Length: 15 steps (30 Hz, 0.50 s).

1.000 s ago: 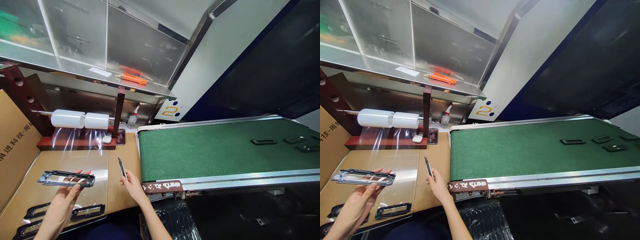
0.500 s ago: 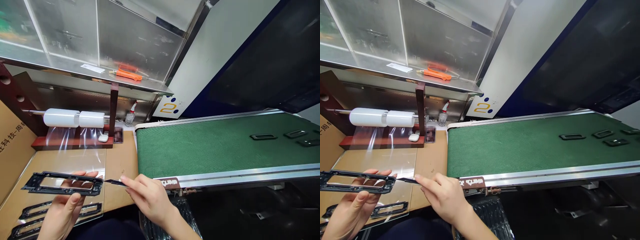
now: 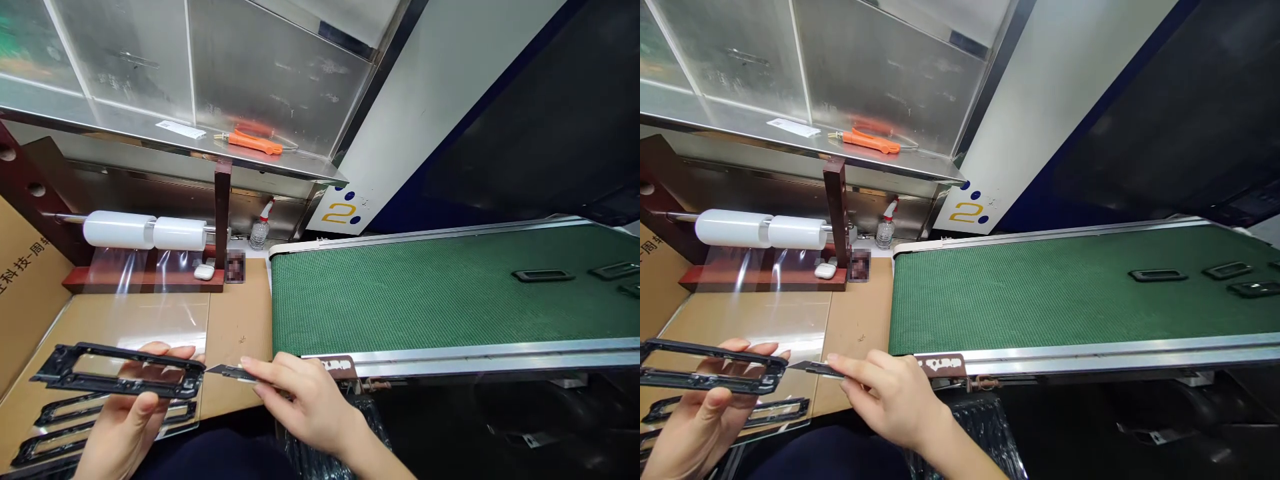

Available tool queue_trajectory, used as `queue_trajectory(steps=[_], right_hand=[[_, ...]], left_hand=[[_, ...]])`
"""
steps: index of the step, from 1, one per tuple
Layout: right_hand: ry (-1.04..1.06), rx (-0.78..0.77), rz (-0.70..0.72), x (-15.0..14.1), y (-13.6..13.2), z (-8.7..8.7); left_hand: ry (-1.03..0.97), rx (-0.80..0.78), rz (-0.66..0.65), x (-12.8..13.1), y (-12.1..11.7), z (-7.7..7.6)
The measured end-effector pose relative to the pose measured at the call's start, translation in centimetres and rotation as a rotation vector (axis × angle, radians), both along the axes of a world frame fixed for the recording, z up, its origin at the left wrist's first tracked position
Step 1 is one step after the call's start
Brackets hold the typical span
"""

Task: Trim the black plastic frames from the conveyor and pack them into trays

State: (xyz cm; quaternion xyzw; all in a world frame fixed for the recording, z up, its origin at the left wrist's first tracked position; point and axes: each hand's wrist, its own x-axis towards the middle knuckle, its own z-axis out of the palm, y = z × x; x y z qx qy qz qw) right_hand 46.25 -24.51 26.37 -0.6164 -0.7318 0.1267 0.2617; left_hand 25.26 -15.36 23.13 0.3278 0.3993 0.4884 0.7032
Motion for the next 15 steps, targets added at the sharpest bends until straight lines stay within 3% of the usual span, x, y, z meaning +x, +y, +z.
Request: queue_trajectory(steps=[5, 8, 10, 12, 14, 15], right_hand=[[0.142, -0.063, 0.01, 0.8, -0.2, 0.2], [0.566, -0.303, 0.07, 1.2, -0.1, -0.3], [0.937, -0.545, 0.191, 1.4, -0.1, -0.9], [1.193, -0.675, 0.29, 1.6, -0.3, -1.4], [1.215, -0.606, 0.256, 1.6, -0.6, -1.4], [1.117, -0.517, 0.196, 1.6, -0.8, -1.1]], left_hand=[[-0.053, -0.042, -0.024, 0.8, -0.7, 0.1], [-0.018, -0.05, -0.034, 1.1, -0.7, 0.0], [0.0, -0.054, -0.03, 1.4, -0.7, 0.2], [-0.007, -0.043, -0.026, 1.9, -0.8, 0.7], [-0.021, -0.03, -0.027, 2.4, -0.9, 1.2], [-0.02, -0.023, -0.026, 2.6, -1.0, 1.5]])
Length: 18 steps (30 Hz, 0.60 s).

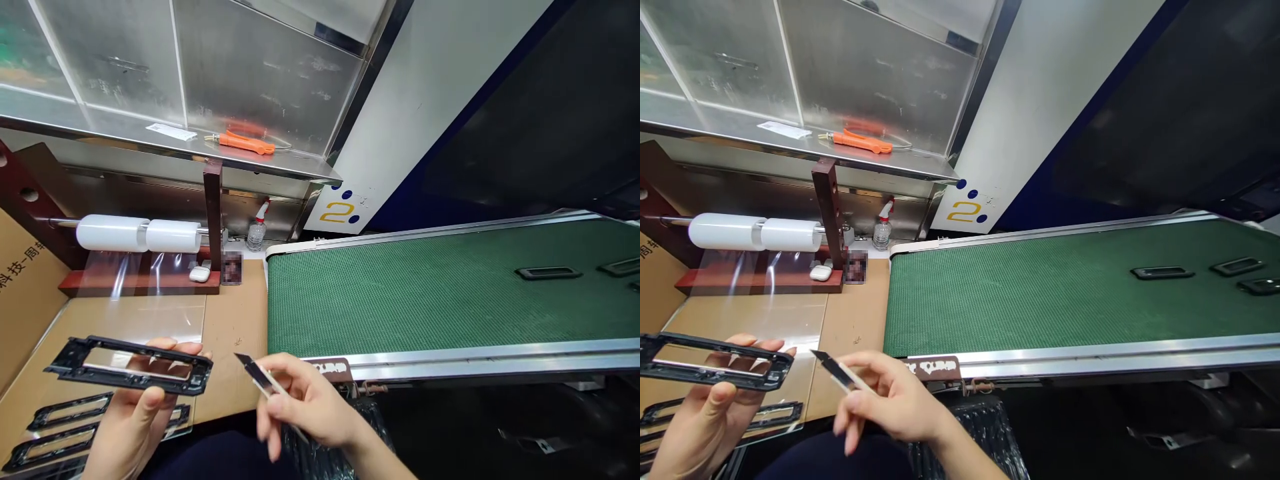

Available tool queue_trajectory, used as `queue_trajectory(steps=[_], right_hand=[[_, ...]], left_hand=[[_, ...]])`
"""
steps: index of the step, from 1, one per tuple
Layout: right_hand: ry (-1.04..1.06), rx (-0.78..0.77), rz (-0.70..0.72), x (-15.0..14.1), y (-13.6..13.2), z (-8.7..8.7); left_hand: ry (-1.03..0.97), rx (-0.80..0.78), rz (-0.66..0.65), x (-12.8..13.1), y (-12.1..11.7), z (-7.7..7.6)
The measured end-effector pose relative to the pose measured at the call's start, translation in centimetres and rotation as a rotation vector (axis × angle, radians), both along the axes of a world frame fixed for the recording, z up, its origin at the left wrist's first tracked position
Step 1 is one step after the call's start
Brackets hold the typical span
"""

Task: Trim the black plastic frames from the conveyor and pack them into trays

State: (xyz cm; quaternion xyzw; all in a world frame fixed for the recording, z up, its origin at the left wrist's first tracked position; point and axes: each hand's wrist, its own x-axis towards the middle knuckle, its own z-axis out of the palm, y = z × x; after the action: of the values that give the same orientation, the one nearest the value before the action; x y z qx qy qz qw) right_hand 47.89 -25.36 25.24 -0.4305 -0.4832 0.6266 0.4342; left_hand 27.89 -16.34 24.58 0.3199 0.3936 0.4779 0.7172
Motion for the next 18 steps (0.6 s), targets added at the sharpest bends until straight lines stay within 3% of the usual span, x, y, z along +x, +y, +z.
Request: queue_trajectory(steps=[3, 6, 11, 18], right_hand=[[-0.577, 0.258, -0.155, 0.0, -0.6, 1.2], [-0.988, 0.5, -0.168, 0.1, -1.1, 2.0], [-1.185, 0.629, -0.177, 0.2, -1.3, 2.2], [-1.218, 0.655, -0.178, 0.1, -1.3, 2.5]], left_hand=[[0.017, 0.015, 0.0, 0.3, 0.0, 0.1], [0.015, 0.038, -0.012, -0.1, 0.5, -0.9], [0.025, 0.093, -0.073, -1.5, 1.6, -2.7], [0.051, 0.111, -0.086, -1.5, 1.2, -2.3]])
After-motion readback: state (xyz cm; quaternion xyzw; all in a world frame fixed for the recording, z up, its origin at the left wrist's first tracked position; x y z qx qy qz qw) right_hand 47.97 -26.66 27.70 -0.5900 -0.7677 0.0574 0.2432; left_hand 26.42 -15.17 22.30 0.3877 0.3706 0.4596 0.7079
